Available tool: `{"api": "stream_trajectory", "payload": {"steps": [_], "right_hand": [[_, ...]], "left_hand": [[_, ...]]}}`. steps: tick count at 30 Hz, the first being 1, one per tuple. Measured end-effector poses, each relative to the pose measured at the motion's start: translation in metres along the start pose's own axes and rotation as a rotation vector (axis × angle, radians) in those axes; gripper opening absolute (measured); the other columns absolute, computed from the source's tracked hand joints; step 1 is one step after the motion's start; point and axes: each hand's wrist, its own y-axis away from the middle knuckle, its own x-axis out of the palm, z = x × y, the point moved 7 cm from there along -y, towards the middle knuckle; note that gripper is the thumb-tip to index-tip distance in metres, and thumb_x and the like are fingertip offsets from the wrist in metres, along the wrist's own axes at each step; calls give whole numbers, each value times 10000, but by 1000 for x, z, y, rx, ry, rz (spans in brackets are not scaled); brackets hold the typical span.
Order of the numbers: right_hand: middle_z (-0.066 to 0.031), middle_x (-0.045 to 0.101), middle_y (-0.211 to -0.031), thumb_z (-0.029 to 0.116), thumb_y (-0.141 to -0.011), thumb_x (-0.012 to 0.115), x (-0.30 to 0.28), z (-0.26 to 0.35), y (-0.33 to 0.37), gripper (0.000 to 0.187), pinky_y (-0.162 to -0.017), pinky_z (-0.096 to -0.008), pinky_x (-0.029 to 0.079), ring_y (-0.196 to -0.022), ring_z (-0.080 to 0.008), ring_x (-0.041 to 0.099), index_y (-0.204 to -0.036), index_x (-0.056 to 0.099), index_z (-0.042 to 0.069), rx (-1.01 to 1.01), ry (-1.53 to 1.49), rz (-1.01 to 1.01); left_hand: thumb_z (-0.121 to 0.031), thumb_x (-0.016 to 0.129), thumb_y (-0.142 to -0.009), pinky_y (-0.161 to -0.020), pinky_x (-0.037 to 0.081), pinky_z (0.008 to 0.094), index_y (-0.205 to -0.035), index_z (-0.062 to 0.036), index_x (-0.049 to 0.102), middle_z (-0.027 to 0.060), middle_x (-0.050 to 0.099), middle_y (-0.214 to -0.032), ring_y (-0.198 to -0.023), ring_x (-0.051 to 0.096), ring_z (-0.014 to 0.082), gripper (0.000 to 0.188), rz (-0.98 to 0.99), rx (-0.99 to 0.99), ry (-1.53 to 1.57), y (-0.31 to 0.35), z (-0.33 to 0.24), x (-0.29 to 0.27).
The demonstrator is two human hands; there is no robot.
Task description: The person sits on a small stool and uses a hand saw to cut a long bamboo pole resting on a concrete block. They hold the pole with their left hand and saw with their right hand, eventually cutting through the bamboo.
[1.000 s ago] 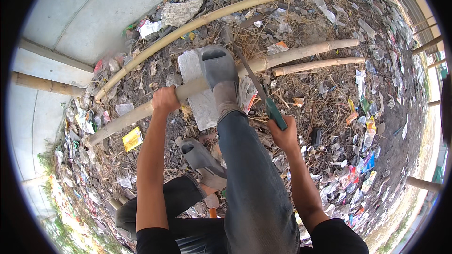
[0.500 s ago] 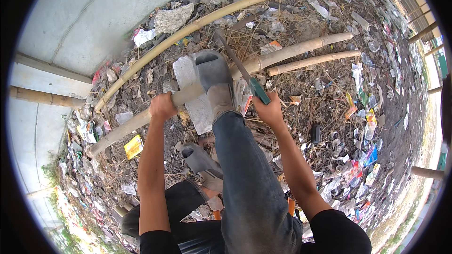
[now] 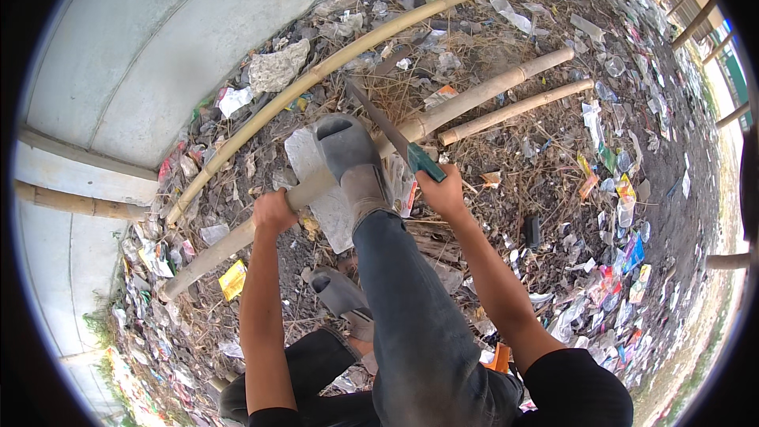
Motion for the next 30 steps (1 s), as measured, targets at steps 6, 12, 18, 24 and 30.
{"api": "stream_trajectory", "payload": {"steps": [6,12,18,24,30], "right_hand": [[-9,518,-543,49,-824,643,-97,-27,193,185,-476,-296,396,-549,-41,493,-656,607,-21,191,65,212],[-46,538,-532,149,-843,670,-34,-24,75,245,-500,-342,417,-526,-96,507,-680,620,-27,57,107,217],[-87,593,-578,216,-840,717,8,-13,31,277,-564,-380,472,-549,-166,554,-729,645,-28,74,62,190],[-9,562,-565,21,-840,617,-119,-17,206,182,-472,-295,400,-542,-57,513,-662,601,-6,170,48,261],[-98,548,-527,175,-835,673,-19,-29,58,288,-521,-380,436,-502,-148,512,-650,598,-33,6,167,198]], "left_hand": [[-235,791,-715,-905,588,464,-1047,-82,695,179,750,-1007,-987,728,362,378,-21,-24,-18,11,29,-7],[-229,787,-707,-913,585,475,-1058,-79,690,186,748,-1004,-985,727,373,394,-12,-13,-44,4,20,1],[-237,795,-712,-926,582,472,-1085,-87,690,171,752,-1042,-1017,723,364,416,33,-13,-19,9,7,2],[-229,797,-697,-899,587,468,-1066,-84,688,183,746,-1002,-983,726,377,411,-17,-14,-14,10,30,-3],[-235,787,-717,-910,585,465,-1085,-80,683,177,750,-1018,-1001,727,366,412,17,17,-23,0,8,-3]]}}
